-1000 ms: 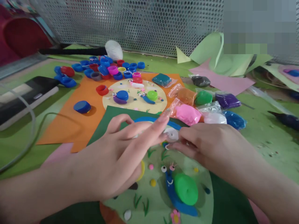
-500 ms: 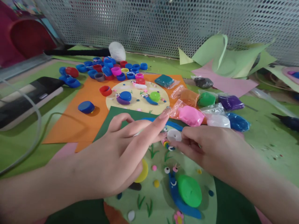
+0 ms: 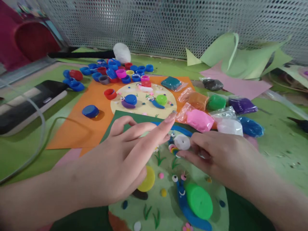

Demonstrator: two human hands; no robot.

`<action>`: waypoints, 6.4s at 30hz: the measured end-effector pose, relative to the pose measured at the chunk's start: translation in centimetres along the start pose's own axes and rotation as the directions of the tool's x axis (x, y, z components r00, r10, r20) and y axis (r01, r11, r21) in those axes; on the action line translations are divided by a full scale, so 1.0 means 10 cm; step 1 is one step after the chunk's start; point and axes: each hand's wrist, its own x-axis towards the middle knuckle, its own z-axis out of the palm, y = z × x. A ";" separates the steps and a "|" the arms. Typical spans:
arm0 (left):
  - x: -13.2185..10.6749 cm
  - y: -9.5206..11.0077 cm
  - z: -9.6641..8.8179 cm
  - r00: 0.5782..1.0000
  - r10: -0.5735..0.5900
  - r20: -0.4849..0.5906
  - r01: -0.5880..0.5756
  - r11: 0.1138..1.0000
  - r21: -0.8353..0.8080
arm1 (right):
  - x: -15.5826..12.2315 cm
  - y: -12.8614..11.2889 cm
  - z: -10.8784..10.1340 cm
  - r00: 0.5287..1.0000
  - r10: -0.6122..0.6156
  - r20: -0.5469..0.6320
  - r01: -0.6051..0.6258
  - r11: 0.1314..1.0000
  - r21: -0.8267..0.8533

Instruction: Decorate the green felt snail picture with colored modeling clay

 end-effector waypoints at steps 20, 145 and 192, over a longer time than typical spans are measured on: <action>-0.01 -0.12 -0.04 0.994 -0.025 -0.104 0.036 0.994 0.101 | 0.27 -0.12 0.06 0.919 -0.369 -0.138 0.286 0.867 -0.409; -0.06 -0.08 -0.08 0.986 -0.061 0.156 0.058 0.998 0.023 | -0.05 0.16 -0.06 0.892 -0.448 0.058 0.448 0.894 0.027; -0.05 -0.04 -0.12 0.987 -0.058 0.150 0.044 0.995 0.092 | 0.13 0.02 0.09 0.952 -0.266 -0.149 0.258 0.964 -0.073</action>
